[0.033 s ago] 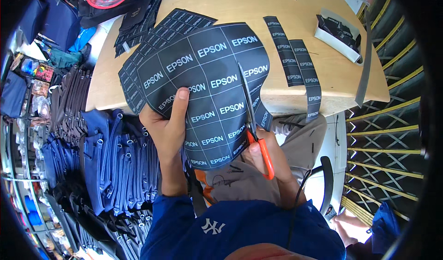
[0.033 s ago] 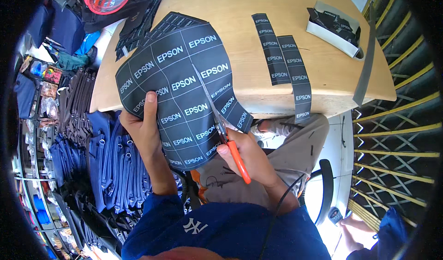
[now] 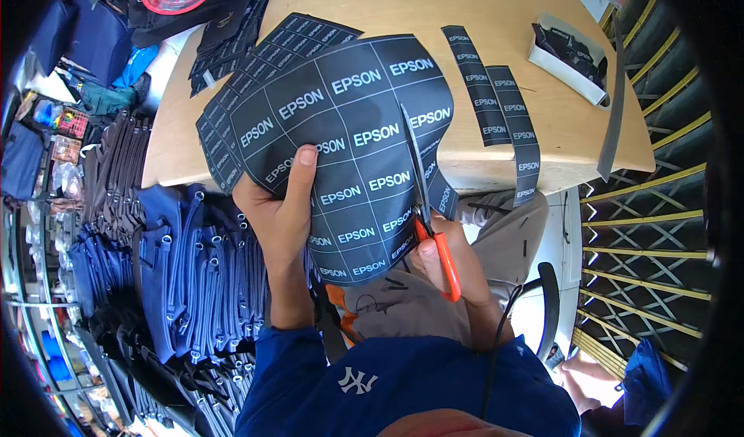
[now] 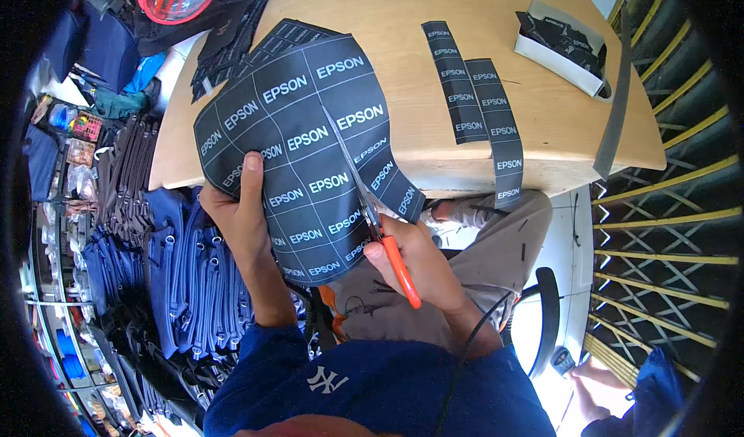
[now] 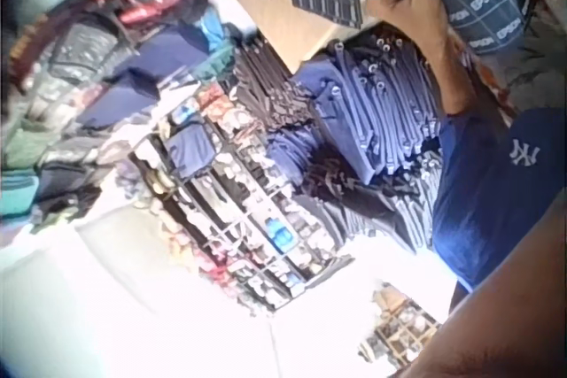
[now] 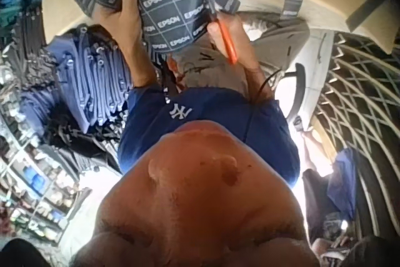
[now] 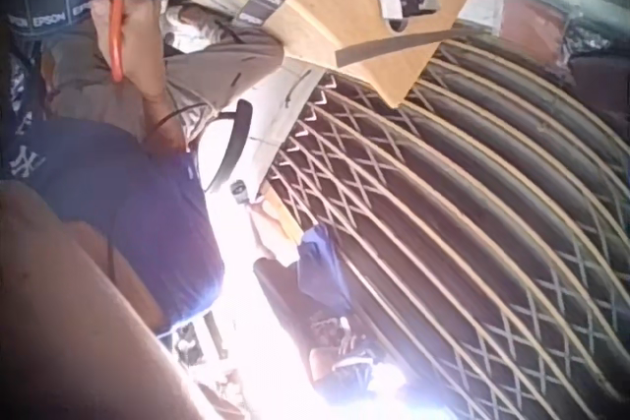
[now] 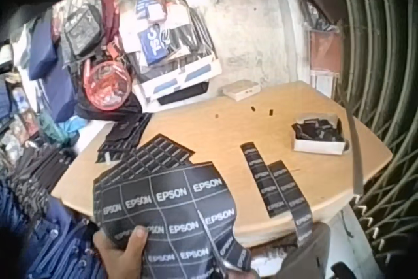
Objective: Cutting rows of branded Epson labels from a larger sheet using scissors at a workstation.
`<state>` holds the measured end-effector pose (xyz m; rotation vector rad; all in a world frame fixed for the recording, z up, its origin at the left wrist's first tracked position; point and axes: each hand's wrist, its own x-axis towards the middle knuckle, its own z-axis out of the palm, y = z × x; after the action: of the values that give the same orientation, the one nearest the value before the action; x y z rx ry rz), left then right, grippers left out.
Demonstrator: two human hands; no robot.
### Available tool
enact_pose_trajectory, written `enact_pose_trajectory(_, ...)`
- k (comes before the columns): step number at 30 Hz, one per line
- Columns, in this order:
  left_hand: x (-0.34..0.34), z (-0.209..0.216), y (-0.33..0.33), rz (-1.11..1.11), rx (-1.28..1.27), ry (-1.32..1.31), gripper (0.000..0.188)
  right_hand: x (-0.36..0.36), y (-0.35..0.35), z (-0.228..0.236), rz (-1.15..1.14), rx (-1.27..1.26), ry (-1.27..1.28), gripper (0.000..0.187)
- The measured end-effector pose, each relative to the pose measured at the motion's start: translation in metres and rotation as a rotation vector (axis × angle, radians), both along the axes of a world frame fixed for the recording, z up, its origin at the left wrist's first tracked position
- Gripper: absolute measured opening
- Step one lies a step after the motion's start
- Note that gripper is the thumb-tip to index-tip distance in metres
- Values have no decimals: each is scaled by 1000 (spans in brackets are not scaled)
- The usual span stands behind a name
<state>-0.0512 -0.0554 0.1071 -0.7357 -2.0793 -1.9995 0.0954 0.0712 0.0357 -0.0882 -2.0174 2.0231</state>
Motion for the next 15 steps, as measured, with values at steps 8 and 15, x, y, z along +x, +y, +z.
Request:
enact_pose_trajectory(8,-16,-6,16,8,-4,15,19,-8,11,-1,-38,49,-98,39)
enact_pose_trajectory(15,-28,-17,30,-54,-22,-14,23,-11,18,1,-72,-62,-132,32)
